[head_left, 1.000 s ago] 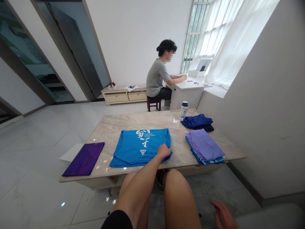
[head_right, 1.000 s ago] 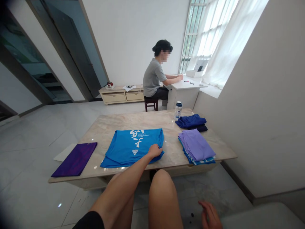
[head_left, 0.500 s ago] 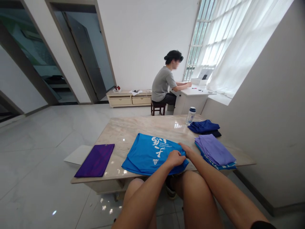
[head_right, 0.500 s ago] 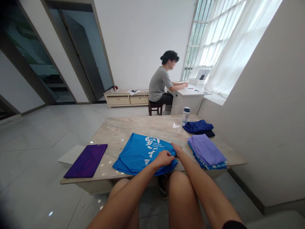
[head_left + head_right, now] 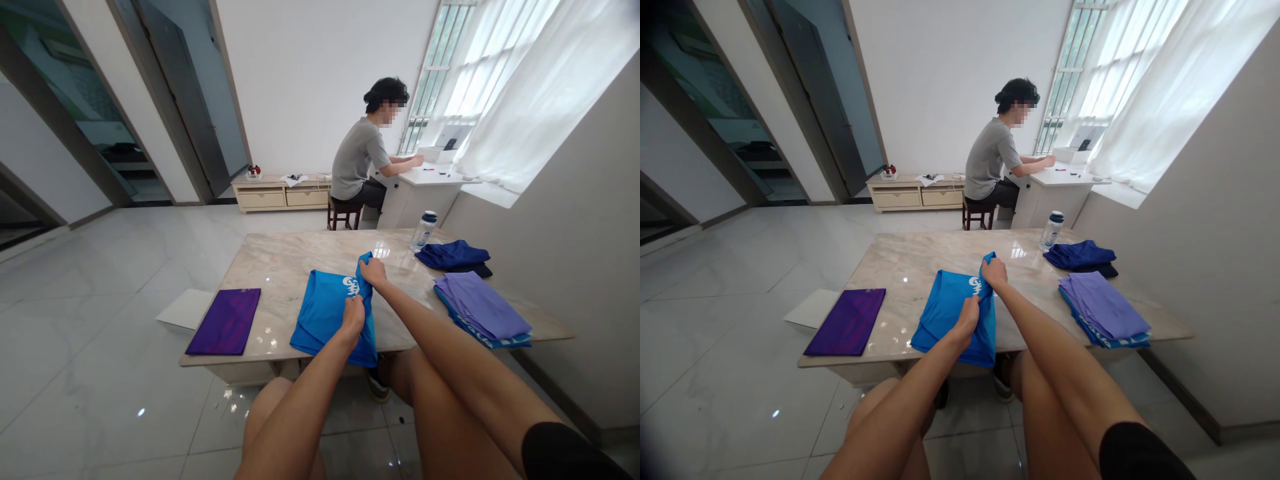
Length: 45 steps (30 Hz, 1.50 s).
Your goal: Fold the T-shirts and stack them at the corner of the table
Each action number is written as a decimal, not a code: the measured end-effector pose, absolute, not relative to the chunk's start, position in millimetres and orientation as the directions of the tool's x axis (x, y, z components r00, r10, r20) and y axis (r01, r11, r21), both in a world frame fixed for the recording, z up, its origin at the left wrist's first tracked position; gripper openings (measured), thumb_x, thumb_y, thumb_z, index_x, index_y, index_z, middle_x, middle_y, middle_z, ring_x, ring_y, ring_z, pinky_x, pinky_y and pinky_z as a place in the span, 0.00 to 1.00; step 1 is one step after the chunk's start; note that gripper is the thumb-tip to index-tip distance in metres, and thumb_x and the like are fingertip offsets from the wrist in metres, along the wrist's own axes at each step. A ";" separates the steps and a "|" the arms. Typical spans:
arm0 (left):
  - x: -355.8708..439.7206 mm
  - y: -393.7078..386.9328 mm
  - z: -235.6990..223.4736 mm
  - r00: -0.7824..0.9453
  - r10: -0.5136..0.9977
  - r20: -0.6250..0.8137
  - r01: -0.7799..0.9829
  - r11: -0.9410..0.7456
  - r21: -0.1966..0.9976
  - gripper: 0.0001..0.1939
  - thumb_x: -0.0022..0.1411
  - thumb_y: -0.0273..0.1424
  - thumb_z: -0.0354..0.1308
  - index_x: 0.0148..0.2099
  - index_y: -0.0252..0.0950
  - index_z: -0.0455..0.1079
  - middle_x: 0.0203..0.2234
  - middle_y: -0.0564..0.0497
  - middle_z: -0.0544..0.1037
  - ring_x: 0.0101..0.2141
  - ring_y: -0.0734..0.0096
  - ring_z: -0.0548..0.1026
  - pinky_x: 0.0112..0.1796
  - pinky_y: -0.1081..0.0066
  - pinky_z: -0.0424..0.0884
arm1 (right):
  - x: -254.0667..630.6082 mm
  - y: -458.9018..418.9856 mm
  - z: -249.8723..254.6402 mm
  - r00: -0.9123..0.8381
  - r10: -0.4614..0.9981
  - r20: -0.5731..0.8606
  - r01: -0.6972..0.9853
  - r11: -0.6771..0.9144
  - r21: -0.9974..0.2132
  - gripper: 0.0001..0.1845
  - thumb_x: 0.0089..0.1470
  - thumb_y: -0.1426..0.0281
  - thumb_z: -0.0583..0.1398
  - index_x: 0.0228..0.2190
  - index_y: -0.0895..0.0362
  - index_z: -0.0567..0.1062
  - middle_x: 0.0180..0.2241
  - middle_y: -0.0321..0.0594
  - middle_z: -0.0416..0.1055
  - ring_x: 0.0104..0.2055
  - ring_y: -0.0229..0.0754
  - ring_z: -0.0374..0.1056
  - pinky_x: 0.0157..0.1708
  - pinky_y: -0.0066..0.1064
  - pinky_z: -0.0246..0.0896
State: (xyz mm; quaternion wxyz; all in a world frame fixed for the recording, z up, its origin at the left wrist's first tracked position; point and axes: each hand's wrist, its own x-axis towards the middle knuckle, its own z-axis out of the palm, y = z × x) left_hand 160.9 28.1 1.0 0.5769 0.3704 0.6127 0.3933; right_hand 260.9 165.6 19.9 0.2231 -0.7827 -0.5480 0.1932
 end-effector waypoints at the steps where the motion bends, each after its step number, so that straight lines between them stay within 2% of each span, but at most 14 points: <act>1: 155.6 28.2 -1.7 -0.073 0.903 -0.424 0.013 0.426 0.905 0.25 0.70 0.43 0.59 0.60 0.30 0.71 0.55 0.33 0.81 0.56 0.46 0.79 0.53 0.58 0.73 | 249.2 162.9 16.8 0.307 0.950 -0.062 0.781 -0.288 -0.554 0.21 0.72 0.62 0.58 0.49 0.66 0.83 0.54 0.66 0.80 0.58 0.60 0.78 0.54 0.37 0.72; 3: 146.5 26.8 -8.3 -0.098 0.906 -0.413 0.114 0.422 0.899 0.33 0.65 0.41 0.67 0.65 0.27 0.68 0.59 0.29 0.80 0.60 0.43 0.77 0.56 0.58 0.72 | 231.2 158.1 11.2 0.278 0.958 -0.071 0.796 -0.272 -0.540 0.21 0.73 0.62 0.57 0.49 0.65 0.83 0.55 0.65 0.80 0.58 0.59 0.78 0.54 0.38 0.71; 5: 136.5 24.9 -16.3 -0.113 0.921 -0.372 0.259 0.389 0.884 0.38 0.59 0.35 0.73 0.67 0.24 0.69 0.61 0.27 0.79 0.63 0.40 0.76 0.58 0.58 0.71 | 219.7 155.6 7.4 0.259 0.962 -0.079 0.808 -0.261 -0.529 0.22 0.74 0.62 0.56 0.50 0.65 0.82 0.55 0.65 0.79 0.59 0.59 0.77 0.55 0.38 0.71; 7: 122.9 23.8 -24.9 -0.125 0.930 -0.347 0.351 0.368 0.861 0.35 0.58 0.31 0.73 0.65 0.25 0.73 0.61 0.27 0.79 0.64 0.38 0.75 0.59 0.58 0.71 | 212.5 155.6 5.6 0.250 0.964 -0.088 0.814 -0.258 -0.521 0.22 0.74 0.61 0.55 0.52 0.65 0.82 0.56 0.65 0.79 0.60 0.59 0.76 0.57 0.39 0.71; 10: 94.6 24.4 -37.4 -0.145 0.924 -0.353 0.362 0.381 0.850 0.28 0.58 0.33 0.74 0.59 0.28 0.78 0.58 0.30 0.82 0.63 0.38 0.77 0.59 0.59 0.71 | 203.7 157.8 4.3 0.251 0.962 -0.109 0.810 -0.271 -0.520 0.23 0.75 0.61 0.54 0.53 0.65 0.81 0.57 0.66 0.78 0.61 0.59 0.76 0.58 0.39 0.70; 15: 42.2 22.9 -54.8 -0.193 0.912 -0.361 0.364 0.409 0.837 0.28 0.57 0.34 0.76 0.58 0.28 0.80 0.59 0.31 0.82 0.63 0.41 0.77 0.60 0.60 0.71 | 185.0 162.0 -1.8 0.263 0.953 -0.153 0.784 -0.304 -0.542 0.24 0.76 0.62 0.52 0.54 0.65 0.80 0.59 0.67 0.77 0.62 0.60 0.76 0.59 0.42 0.70; 18: 15.8 16.8 -63.3 -0.200 0.908 -0.368 0.353 0.417 0.838 0.24 0.56 0.37 0.76 0.53 0.31 0.82 0.50 0.36 0.86 0.58 0.44 0.80 0.54 0.62 0.75 | 173.4 164.9 -9.1 0.253 0.951 -0.177 0.766 -0.308 -0.563 0.23 0.76 0.61 0.52 0.54 0.64 0.80 0.57 0.66 0.78 0.61 0.59 0.76 0.57 0.40 0.71; 22: -11.0 8.9 -72.7 -0.192 0.902 -0.387 0.356 0.432 0.828 0.19 0.59 0.41 0.75 0.45 0.32 0.82 0.37 0.42 0.87 0.45 0.52 0.84 0.44 0.65 0.78 | 161.1 169.7 -20.7 0.219 0.955 -0.199 0.739 -0.296 -0.606 0.23 0.76 0.60 0.54 0.50 0.64 0.82 0.53 0.66 0.80 0.59 0.59 0.78 0.54 0.38 0.72; 26: -28.1 7.2 -80.6 -0.202 0.892 -0.405 0.383 0.453 0.805 0.17 0.60 0.42 0.74 0.43 0.33 0.81 0.33 0.45 0.85 0.37 0.60 0.84 0.38 0.69 0.76 | 151.4 174.1 -30.7 0.167 0.956 -0.240 0.678 -0.288 -0.676 0.23 0.76 0.60 0.53 0.47 0.64 0.81 0.44 0.62 0.83 0.48 0.55 0.83 0.48 0.34 0.75; 29: -35.7 9.4 -84.8 -0.216 0.887 -0.408 0.424 0.462 0.779 0.15 0.62 0.40 0.72 0.43 0.33 0.82 0.33 0.46 0.85 0.37 0.61 0.83 0.37 0.70 0.75 | 147.1 176.0 -35.5 0.106 0.953 -0.284 0.596 -0.290 -0.749 0.23 0.77 0.61 0.52 0.45 0.63 0.81 0.39 0.55 0.84 0.38 0.48 0.84 0.38 0.29 0.76; 32: -39.5 12.0 -86.9 -0.220 0.888 -0.405 0.477 0.460 0.749 0.11 0.65 0.37 0.69 0.40 0.33 0.81 0.32 0.46 0.85 0.36 0.61 0.82 0.35 0.71 0.73 | 149.8 176.6 -37.9 0.070 0.948 -0.309 0.511 -0.301 -0.806 0.21 0.76 0.66 0.51 0.45 0.63 0.81 0.41 0.53 0.85 0.37 0.45 0.84 0.32 0.26 0.76; 35: -40.7 13.6 -86.4 -0.215 0.893 -0.396 0.536 0.446 0.717 0.09 0.68 0.33 0.65 0.38 0.33 0.81 0.33 0.46 0.85 0.36 0.63 0.81 0.33 0.72 0.69 | 161.0 176.9 -37.7 0.077 0.948 -0.308 0.459 -0.308 -0.833 0.17 0.74 0.70 0.53 0.46 0.64 0.80 0.44 0.53 0.85 0.37 0.44 0.84 0.30 0.25 0.76; 41: -42.9 13.2 -76.6 -0.201 0.911 -0.361 0.685 0.394 0.613 0.16 0.73 0.37 0.59 0.33 0.35 0.78 0.30 0.46 0.84 0.34 0.61 0.80 0.32 0.71 0.64 | 194.4 177.8 -28.4 0.121 0.951 -0.283 0.456 -0.307 -0.836 0.12 0.68 0.73 0.57 0.42 0.63 0.81 0.43 0.51 0.85 0.34 0.41 0.83 0.27 0.23 0.73; 45: -43.6 13.2 -66.6 -0.189 0.919 -0.346 0.783 0.354 0.511 0.19 0.75 0.37 0.56 0.33 0.35 0.78 0.34 0.42 0.86 0.38 0.57 0.82 0.35 0.69 0.64 | 219.3 175.1 -21.6 0.151 0.954 -0.258 0.507 -0.299 -0.808 0.11 0.66 0.74 0.58 0.42 0.62 0.82 0.40 0.50 0.85 0.32 0.41 0.82 0.27 0.24 0.73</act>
